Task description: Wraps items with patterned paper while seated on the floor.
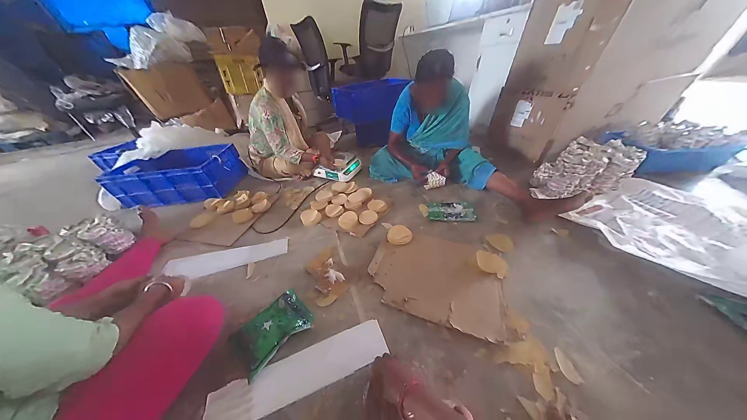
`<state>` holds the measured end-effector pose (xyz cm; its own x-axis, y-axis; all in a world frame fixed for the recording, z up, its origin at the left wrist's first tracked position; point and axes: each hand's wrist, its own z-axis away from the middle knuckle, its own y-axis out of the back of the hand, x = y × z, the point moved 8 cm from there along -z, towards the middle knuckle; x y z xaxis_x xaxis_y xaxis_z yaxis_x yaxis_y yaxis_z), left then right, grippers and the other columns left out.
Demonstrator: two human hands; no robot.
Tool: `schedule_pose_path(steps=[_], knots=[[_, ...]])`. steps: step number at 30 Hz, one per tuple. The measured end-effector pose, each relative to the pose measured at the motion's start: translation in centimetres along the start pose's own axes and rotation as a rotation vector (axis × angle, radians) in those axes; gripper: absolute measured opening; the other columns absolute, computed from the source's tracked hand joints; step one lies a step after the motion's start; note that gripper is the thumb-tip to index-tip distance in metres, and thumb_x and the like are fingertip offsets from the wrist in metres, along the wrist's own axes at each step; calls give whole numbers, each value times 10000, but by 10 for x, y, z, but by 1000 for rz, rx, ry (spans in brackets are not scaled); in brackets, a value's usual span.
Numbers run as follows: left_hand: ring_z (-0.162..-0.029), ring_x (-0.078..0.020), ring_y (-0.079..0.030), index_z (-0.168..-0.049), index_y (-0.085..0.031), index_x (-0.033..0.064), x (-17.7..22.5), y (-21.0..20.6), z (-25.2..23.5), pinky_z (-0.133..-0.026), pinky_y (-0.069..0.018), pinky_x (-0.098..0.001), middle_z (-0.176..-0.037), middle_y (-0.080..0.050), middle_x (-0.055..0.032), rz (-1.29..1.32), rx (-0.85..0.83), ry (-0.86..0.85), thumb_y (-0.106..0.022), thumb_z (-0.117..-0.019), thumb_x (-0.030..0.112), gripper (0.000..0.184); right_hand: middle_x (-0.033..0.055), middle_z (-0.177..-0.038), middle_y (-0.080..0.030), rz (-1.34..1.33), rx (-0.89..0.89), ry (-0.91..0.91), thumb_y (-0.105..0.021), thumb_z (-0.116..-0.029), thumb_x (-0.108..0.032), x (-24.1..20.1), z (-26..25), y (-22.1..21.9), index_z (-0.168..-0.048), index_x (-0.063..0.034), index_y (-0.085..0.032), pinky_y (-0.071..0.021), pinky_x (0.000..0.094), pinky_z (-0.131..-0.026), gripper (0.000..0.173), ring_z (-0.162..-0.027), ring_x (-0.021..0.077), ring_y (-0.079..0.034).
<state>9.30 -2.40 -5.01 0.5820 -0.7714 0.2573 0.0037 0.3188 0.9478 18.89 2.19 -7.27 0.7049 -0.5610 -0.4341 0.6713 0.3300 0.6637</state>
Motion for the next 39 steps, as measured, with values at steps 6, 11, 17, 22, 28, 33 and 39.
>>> schedule_pose_path(steps=[6, 11, 17, 22, 28, 33, 39], knots=[[-1065, -344, -723, -1126, -763, 7, -43, 40, 12, -1011, -530, -527, -1100, -759, -177, 420, 262, 99, -582, -1012, 126, 245, 260, -1403, -557, -4, 16, 69, -670, -926, -98, 8, -16, -7, -1372, -27, -590, -455, 649, -1034, 459, -1318, 456, -523], [-1106, -297, -707, -1164, -742, 22, -99, 37, -2, -1038, -505, -527, -1130, -753, -153, 642, 310, 348, -396, -1097, 332, 469, 230, -1385, -594, -51, 71, 68, -571, -1015, -171, 12, -23, -15, -1348, -37, -621, -442, 608, -1084, 362, -1326, 419, -539], [-1407, -364, -497, -1515, -443, -21, -75, 1, -39, -1205, -356, -493, -1499, -519, -236, 505, -77, 262, -582, -1018, 144, 541, 244, -1356, -615, -373, 64, 160, -602, -987, -67, 31, -11, -1, -1354, 14, -608, -434, 519, -1117, 376, -1287, 362, -581], [-1337, -399, -547, -1411, -562, -27, -76, 3, -35, -1146, -409, -543, -1407, -582, -261, 549, -95, 366, -736, -932, 233, 571, 252, -1436, -556, -593, -67, 265, -530, -1037, -34, 66, 23, 6, -1442, 51, -511, -423, 453, -1140, 414, -1327, 327, -556], [-1315, -380, -571, -1384, -608, 10, -81, -4, -37, -1137, -425, -536, -1383, -609, -239, 600, -66, 395, -768, -897, 176, 539, 224, -1261, -663, -427, 272, 196, -752, -893, -143, 68, 7, -16, -1241, 22, -674, -496, 518, -1050, 393, -1172, 347, -647], [-1342, -388, -545, -1392, -601, -10, -86, -4, -33, -1164, -400, -511, -1401, -596, -250, 678, -45, 328, -757, -859, 30, 556, 221, -1034, -725, -333, 750, 186, -669, -912, -37, 45, 30, -15, -979, 39, -754, -552, 533, -937, 133, -1041, 393, -692], [-1308, -403, -568, -1381, -603, 1, -85, 0, -27, -1130, -427, -540, -1375, -607, -251, 627, -62, 435, -751, -854, 16, 548, 251, -1296, -631, 155, 307, 295, -535, -973, 50, 17, 54, -43, -1194, 79, -678, -551, 523, -969, 265, -1230, 437, -603]])
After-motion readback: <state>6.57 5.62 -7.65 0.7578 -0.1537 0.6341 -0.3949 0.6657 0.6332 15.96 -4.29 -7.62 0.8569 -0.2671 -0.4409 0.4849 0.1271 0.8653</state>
